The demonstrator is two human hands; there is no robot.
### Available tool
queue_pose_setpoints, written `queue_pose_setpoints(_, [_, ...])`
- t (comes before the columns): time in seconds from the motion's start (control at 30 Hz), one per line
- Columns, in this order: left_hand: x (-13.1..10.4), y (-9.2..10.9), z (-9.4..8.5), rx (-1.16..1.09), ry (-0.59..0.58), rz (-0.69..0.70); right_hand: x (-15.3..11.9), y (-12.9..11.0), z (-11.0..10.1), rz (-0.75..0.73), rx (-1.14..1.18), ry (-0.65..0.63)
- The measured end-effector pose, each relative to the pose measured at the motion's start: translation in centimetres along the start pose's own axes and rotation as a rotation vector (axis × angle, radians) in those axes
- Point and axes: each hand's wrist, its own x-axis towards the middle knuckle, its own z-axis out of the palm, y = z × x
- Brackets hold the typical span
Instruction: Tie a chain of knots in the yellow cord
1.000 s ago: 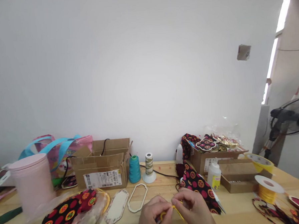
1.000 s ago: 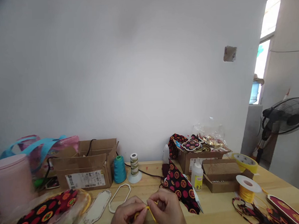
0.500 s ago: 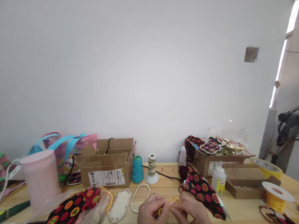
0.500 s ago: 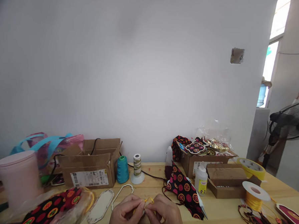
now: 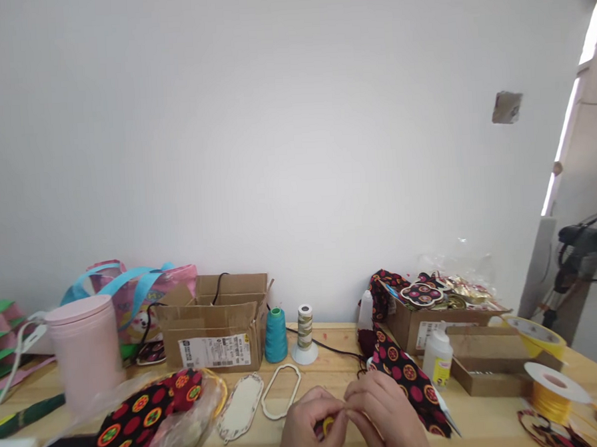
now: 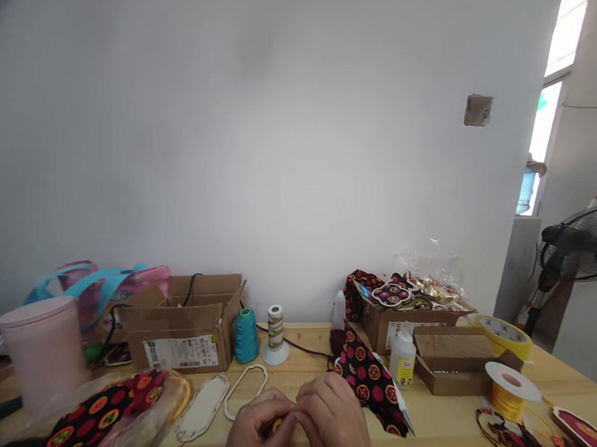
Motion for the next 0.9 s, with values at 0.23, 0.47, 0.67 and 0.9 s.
queue_pose_setpoints(0.23, [0.1, 0.3, 0.1, -0.326, -0.065, -0.109, -0.9, 0.6, 0.3, 0.185, 0.194, -0.026])
queue_pose_setpoints(0.47, [0.1, -0.2, 0.2, -0.131, -0.035, -0.070, -0.4, 0.7, -0.2, 0.034, 0.131, -0.029])
queue_pose_setpoints(0.67, [0.0, 0.3, 0.1, 0.111, -0.035, 0.090, -0.7, 0.8, 0.1, 0.523, 0.386, -0.139])
queue_pose_setpoints(0.9, [-0.2, 0.0, 0.0, 0.186, -0.007, 0.234, -1.5, 0.9, 1.5, 1.063, 0.903, -0.149])
